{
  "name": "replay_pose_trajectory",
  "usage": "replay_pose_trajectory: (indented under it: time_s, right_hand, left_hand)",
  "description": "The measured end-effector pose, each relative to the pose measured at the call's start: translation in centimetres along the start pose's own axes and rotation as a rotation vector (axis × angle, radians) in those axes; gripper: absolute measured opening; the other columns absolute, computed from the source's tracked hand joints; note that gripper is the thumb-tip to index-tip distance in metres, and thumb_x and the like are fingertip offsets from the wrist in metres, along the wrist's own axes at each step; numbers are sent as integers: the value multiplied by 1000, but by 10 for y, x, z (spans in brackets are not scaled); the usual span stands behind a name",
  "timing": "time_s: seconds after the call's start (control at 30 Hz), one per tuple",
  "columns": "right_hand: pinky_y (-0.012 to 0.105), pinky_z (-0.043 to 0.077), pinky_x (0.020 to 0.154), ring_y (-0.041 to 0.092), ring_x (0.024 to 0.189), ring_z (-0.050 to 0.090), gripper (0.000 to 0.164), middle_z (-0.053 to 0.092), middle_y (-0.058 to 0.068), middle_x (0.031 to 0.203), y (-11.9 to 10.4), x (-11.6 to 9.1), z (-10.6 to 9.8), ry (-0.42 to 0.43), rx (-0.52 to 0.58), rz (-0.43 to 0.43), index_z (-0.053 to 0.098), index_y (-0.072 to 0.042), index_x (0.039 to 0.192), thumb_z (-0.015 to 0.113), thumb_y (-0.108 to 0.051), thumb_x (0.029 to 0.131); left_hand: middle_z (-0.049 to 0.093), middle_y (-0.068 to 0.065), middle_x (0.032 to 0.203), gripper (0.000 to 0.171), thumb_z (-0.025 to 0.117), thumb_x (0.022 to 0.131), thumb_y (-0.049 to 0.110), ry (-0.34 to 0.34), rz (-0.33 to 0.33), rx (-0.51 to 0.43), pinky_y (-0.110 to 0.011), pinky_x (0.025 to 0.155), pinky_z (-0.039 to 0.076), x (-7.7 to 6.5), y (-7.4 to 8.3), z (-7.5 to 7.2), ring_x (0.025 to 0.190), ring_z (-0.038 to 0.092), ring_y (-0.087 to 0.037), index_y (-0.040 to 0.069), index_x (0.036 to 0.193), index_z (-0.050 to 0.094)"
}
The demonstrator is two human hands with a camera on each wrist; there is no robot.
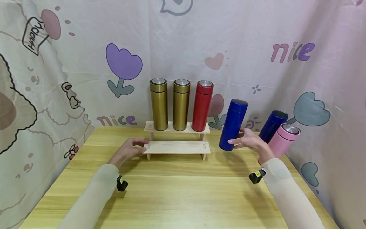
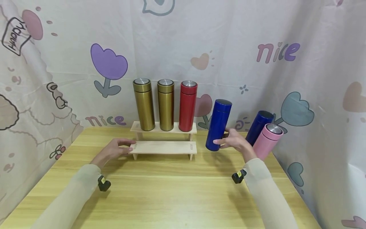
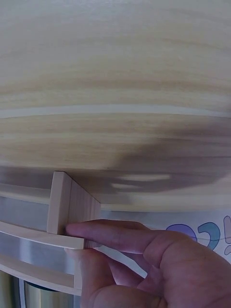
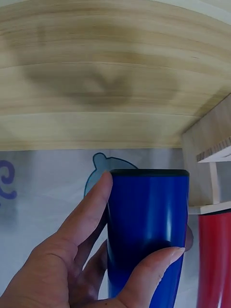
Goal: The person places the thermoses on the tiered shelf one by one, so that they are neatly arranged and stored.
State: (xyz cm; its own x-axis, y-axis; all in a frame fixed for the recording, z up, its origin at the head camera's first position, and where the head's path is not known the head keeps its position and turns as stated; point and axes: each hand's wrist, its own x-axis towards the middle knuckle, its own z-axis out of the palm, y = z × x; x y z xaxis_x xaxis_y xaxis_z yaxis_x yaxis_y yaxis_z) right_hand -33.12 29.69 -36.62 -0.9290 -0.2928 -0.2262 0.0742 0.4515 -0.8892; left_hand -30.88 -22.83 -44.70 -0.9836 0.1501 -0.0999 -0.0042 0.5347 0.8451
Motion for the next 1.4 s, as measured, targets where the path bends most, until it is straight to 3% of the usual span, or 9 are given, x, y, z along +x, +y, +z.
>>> replay_pose_trajectory:
  time_s: [0.23, 0.57, 1.17, 1.4]
  right_hand:
    - [52, 57, 100, 52, 136, 51, 96, 39, 39, 154, -4, 2, 6, -32, -46, -25, 16, 8, 160, 79, -17, 91]
    - [53, 58, 99, 48, 130, 57, 91, 47, 38, 149, -11, 5, 18, -71, -67, -59, 26, 7, 157, 81, -17, 89]
    - [52, 59, 98, 47, 133, 54, 92, 49, 30, 151, -34, 10, 47, -111, -103, -111, 30, 1, 157, 84, -21, 86]
    - [50, 60, 96, 46, 131, 56, 85, 52, 28, 149, -43, 16, 65, -128, -92, -149, 36, 0, 153, 84, -19, 86]
  left_hand:
    - [61, -25, 138, 41, 71, 96, 12, -1, 22, -31, -22, 88, 57, -2, 1, 0, 113, 60, -25, 3, 136, 66]
    - [57, -27, 139, 44, 70, 96, 8, -27, 25, -119, -24, 85, 61, -1, 0, 1, 108, 60, -22, -2, 138, 63]
    - [55, -26, 143, 42, 69, 97, 9, -22, -3, -97, -23, 86, 60, -3, 1, 1, 113, 60, -25, 1, 138, 64]
    - [56, -25, 144, 43, 69, 97, 11, -22, -8, -76, -23, 87, 59, -3, 1, 1, 112, 61, -24, 3, 139, 63]
